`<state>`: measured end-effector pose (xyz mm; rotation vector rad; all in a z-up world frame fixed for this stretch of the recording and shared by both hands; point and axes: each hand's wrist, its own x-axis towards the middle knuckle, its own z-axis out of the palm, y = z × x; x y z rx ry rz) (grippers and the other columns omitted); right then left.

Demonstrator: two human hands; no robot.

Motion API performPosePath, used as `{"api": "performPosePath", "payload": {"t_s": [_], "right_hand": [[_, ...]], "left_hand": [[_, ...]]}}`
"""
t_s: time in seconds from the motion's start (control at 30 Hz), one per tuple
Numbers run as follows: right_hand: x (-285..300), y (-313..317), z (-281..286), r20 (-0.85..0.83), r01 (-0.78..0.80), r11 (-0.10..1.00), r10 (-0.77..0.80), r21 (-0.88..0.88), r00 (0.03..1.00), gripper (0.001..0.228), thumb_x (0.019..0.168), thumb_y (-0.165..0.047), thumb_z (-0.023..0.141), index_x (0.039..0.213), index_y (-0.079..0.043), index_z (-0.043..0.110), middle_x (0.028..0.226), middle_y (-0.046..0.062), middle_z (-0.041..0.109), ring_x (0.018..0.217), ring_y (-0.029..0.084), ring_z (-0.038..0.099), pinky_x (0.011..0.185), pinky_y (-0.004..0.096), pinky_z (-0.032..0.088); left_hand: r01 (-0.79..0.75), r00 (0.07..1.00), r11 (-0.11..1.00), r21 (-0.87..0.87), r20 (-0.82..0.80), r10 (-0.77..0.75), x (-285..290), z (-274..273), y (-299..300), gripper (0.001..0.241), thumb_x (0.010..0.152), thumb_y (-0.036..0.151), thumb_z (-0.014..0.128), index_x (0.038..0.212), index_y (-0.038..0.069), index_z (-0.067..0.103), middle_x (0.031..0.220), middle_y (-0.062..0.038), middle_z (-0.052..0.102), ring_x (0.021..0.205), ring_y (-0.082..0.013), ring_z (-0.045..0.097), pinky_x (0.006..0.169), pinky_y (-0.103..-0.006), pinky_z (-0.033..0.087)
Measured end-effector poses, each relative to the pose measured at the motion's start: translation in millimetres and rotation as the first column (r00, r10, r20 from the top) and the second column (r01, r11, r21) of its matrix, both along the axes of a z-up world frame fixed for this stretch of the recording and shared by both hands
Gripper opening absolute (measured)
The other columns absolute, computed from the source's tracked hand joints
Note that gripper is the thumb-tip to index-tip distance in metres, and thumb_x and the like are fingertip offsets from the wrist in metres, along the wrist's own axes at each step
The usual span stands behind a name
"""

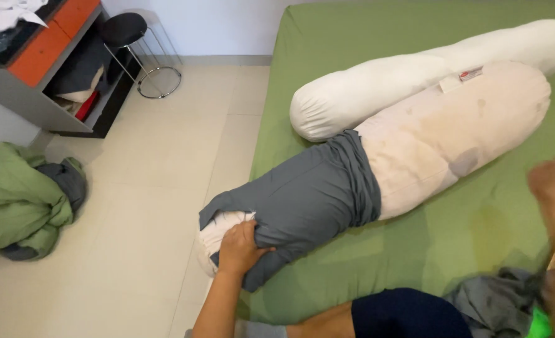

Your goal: The person puts a gray pillowcase onto a long cylindrical pillow. They insert the pillow into the case, pull the fabric over the entire length, and smooth it out by hand.

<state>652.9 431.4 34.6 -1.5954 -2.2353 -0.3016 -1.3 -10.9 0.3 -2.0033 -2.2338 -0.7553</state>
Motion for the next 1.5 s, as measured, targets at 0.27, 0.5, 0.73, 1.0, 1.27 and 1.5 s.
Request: {"api": "performPosePath", "payload": {"t_s": [0.27,0.5,0.73,1.0,1.27,1.5], "right_hand": [[-191,-182,34,-0.469,-0.110,0.858,-0.162,-0.501,0.868,0.035,0.092,-0.039,0.076,0.105,-0.006,0.076,0.087,0.013,0.076,0.077,0.024,0.067,0.071,0.039,0.054],[-337,-259,-29,-0.567,-0.321,0.794,-0.035,-0.516,0.823,0.051,0.091,-0.042,0.074,0.121,0.000,0.067,0.101,0.019,0.074,0.088,0.024,0.066,0.081,0.037,0.055],[-237,-187,-47,-0.919,-0.486,0.806,-0.171,-0.338,0.355,0.043,0.111,-0.030,0.059,0.087,0.004,0.068,0.075,0.002,0.062,0.072,0.015,0.053,0.071,0.034,0.045],[-270,-252,38,-0.401,-0.108,0.874,-0.105,-0.474,0.910,0.035,0.102,-0.037,0.070,0.086,-0.006,0.075,0.079,0.012,0.069,0.078,0.027,0.061,0.071,0.042,0.048],[-392,-252,68,-0.358,-0.544,0.838,0.521,0.041,0.775,0.019,0.097,-0.026,0.065,0.102,-0.009,0.072,0.102,0.012,0.071,0.098,0.036,0.066,0.087,0.046,0.052],[-377,-276,34,-0.032,-0.440,0.829,0.458,-0.345,0.888,0.045,0.092,-0.052,0.059,0.108,-0.013,0.075,0.107,0.012,0.073,0.108,0.032,0.065,0.108,0.049,0.038]], "left_hand": [[0.053,0.997,0.962,-0.270,-0.046,-0.067,0,40,15,0.056,0.064,0.046,0.094,0.086,0.009,0.058,0.079,-0.014,0.070,0.078,-0.0387,0.068,0.069,-0.0479,0.053],[0.299,0.946,0.953,-0.054,-0.116,-0.303,15,82,-57,0.038,0.057,0.019,0.083,0.080,0.009,0.054,0.075,-0.010,0.067,0.074,-0.0344,0.068,0.063,-0.0455,0.054],[0.051,0.983,0.995,0.085,-0.179,-0.036,-70,71,-127,0.019,0.065,0.009,0.074,0.076,0.012,0.058,0.074,-0.005,0.065,0.071,-0.0313,0.067,0.063,-0.0441,0.053],[0.130,0.970,0.984,0.125,-0.223,-0.100,-51,-11,-172,0.021,0.059,0.006,0.067,0.077,0.012,0.058,0.075,-0.006,0.062,0.071,-0.0300,0.065,0.064,-0.0414,0.051],[0.161,0.956,0.977,0.139,-0.266,-0.120,-35,-32,-200,0.026,0.052,0.011,0.068,0.074,0.014,0.055,0.072,-0.006,0.057,0.073,-0.0288,0.063,0.067,-0.0410,0.051],[-0.030,0.999,0.750,-0.660,-0.048,-0.002,9,115,-140,0.056,0.072,0.051,0.079,0.108,0.011,0.063,0.109,-0.010,0.064,0.109,-0.0330,0.062,0.096,-0.0500,0.043]]}}
